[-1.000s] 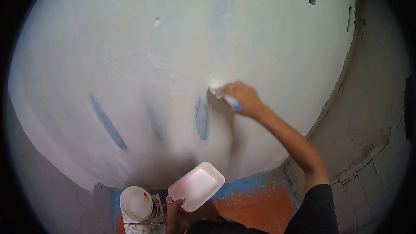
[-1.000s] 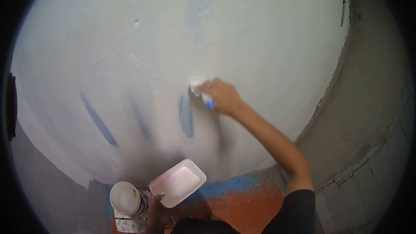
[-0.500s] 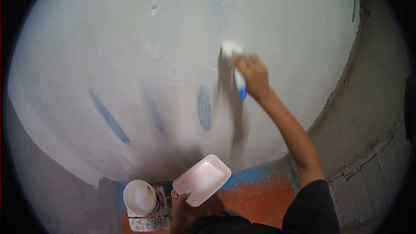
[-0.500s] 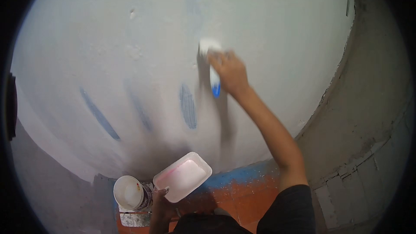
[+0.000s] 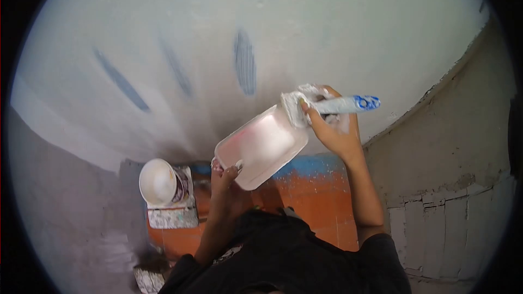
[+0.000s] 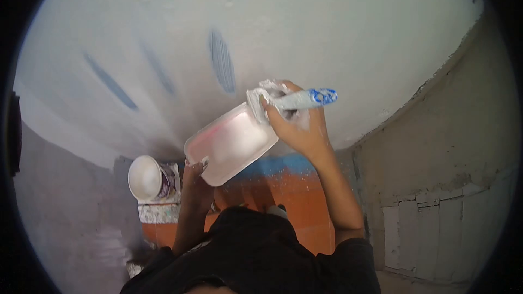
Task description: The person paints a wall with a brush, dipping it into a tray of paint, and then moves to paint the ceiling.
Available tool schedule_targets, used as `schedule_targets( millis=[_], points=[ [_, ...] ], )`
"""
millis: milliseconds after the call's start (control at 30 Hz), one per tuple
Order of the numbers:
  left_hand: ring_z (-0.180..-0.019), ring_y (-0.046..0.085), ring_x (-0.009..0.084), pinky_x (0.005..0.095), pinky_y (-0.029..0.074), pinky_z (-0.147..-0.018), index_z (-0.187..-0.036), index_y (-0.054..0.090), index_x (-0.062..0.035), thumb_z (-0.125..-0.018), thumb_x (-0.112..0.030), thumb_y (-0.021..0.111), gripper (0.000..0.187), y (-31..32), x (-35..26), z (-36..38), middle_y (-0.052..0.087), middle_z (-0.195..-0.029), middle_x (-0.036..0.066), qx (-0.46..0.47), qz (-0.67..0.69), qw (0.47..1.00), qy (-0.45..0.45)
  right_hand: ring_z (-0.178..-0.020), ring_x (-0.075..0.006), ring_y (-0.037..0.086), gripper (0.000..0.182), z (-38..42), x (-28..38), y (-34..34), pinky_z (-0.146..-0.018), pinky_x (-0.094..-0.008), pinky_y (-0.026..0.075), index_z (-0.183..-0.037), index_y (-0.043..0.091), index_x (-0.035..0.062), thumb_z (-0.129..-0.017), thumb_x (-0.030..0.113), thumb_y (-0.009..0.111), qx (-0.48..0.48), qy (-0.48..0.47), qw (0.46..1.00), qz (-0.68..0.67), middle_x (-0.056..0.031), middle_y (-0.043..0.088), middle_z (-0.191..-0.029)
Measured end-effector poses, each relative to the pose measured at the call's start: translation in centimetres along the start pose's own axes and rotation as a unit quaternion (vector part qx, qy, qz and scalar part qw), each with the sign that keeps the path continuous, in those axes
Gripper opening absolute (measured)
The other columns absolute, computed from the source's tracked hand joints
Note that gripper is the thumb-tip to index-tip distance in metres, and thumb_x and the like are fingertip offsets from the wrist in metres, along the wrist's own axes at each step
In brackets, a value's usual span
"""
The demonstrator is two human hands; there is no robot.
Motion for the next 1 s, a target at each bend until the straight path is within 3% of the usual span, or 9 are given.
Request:
schedule_targets(
  millis=[33, 133, 167, 267, 367, 467, 633, 800, 1000],
  points=[
    [-0.125, 0.054, 0.0247, 0.0399, 0.046, -0.105, -0.142, 0.037, -0.0004, -0.085, -0.024, 0.067, 0.069, -0.4, 0.6, -0.3, 0.052, -0.134, 0.013, -0.006, -0.005, 1.000, -0.004, -0.068, -0.0172, 0.064, 0.024, 1.1, -0.5, 0.7, -0.062, -0.0289, 0.048, -0.101, 0.068, -0.0017, -0.085, 0.016, 0.068, 0.001, 0.003, 1.000, -0.005, -0.0103, 0.066, -0.076],
    [-0.120, 0.055, 0.0220, 0.0375, 0.046, -0.104, -0.138, 0.040, -0.0006, -0.084, -0.016, 0.066, 0.062, -1.0, 2.5, -0.8, 0.054, -0.128, 0.011, -0.035, 0.005, 0.999, -0.018, -0.065, -0.0053, 0.055, 0.019, 3.1, -2.6, 1.9, -0.058, -0.0251, 0.044, -0.099, 0.068, -0.0013, -0.085, 0.012, 0.070, 0.067, 0.038, 0.992, 0.101, -0.0008, 0.063, -0.073],
    [-0.118, 0.056, 0.0209, 0.0365, 0.046, -0.103, -0.135, 0.041, -0.0007, -0.084, -0.012, 0.066, 0.059, -1.1, 3.1, -0.8, 0.055, -0.126, 0.011, -0.044, 0.014, 0.999, -0.022, -0.058, -0.0107, 0.057, 0.019, 3.6, -3.2, 2.4, -0.055, -0.0283, 0.044, -0.095, 0.069, -0.0011, -0.083, 0.014, 0.071, 0.060, 0.044, 0.987, 0.143, -0.0033, 0.062, -0.065],
    [-0.119, 0.055, 0.0205, 0.0364, 0.047, -0.102, -0.136, 0.040, -0.0017, -0.083, -0.012, 0.066, 0.060, -1.8, 4.5, -0.5, 0.054, -0.125, 0.010, -0.052, 0.011, 0.998, -0.037, -0.058, -0.0194, 0.061, 0.022, 4.8, -5.7, 3.8, -0.055, -0.0321, 0.045, -0.094, 0.070, -0.0013, -0.081, 0.016, 0.071, 0.086, 0.053, 0.974, 0.203, -0.0096, 0.063, -0.066],
    [-0.118, 0.055, 0.0198, 0.0363, 0.048, -0.100, -0.137, 0.039, -0.0029, -0.083, -0.012, 0.067, 0.061, -0.1, 5.9, -0.7, 0.053, -0.126, 0.010, -0.054, 0.017, 0.997, -0.053, -0.062, -0.0335, 0.065, 0.023, 4.7, -6.6, 2.9, -0.059, -0.0405, 0.050, -0.087, 0.070, 0.0010, -0.078, 0.021, 0.069, 0.106, 0.096, 0.964, 0.225, -0.0137, 0.066, -0.067],
    [-0.118, 0.055, 0.0192, 0.0362, 0.049, -0.098, -0.136, 0.039, -0.0035, -0.083, -0.012, 0.068, 0.061, -0.7, 7.0, -0.8, 0.053, -0.125, 0.010, -0.078, 0.017, 0.994, -0.076, -0.066, -0.0337, 0.066, 0.023, 5.2, -8.3, 3.0, -0.060, -0.0409, 0.051, -0.086, 0.069, 0.0012, -0.077, 0.022, 0.069, 0.105, 0.079, 0.957, 0.259, -0.0139, 0.067, -0.068],
    [-0.117, 0.055, 0.0188, 0.0363, 0.049, -0.099, -0.135, 0.039, -0.0034, -0.084, -0.012, 0.067, 0.058, 0.2, 8.6, -1.0, 0.054, -0.124, 0.009, -0.095, 0.028, 0.993, -0.067, -0.083, -0.0083, 0.061, 0.026, 7.1, -11.6, -0.1, -0.070, -0.0225, 0.047, -0.112, 0.066, -0.0059, -0.089, 0.004, 0.070, -0.037, 0.168, 0.984, -0.047, -0.0044, 0.068, -0.094],
    [-0.119, 0.055, 0.0191, 0.0372, 0.048, -0.100, -0.137, 0.038, -0.0030, -0.085, -0.011, 0.065, 0.059, 13.8, 9.5, 1.7, 0.053, -0.127, 0.011, -0.084, -0.006, 0.995, -0.047, -0.078, -0.0076, 0.060, 0.030, 7.7, -9.0, -15.2, -0.065, -0.0230, 0.047, -0.112, 0.067, -0.0027, -0.088, 0.014, 0.076, -0.167, 0.272, 0.933, -0.164, -0.0037, 0.067, -0.091],
    [-0.123, 0.052, 0.0210, 0.0381, 0.044, -0.104, -0.141, 0.036, -0.0022, -0.085, -0.011, 0.064, 0.063, 16.1, 9.9, 1.9, 0.051, -0.131, 0.012, -0.081, -0.012, 0.995, -0.065, -0.071, -0.0072, 0.059, 0.030, 9.2, -11.4, -16.6, -0.056, -0.0223, 0.045, -0.115, 0.064, -0.0026, -0.091, 0.014, 0.073, -0.226, 0.318, 0.859, -0.333, -0.0051, 0.066, -0.090]
  ],
)
Point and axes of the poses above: each hand's wrist, its own z-axis away from the middle knuckle, its own y-axis out of the palm, x = y × z, the point moved 3 cm from there along -z, towards the middle knuckle
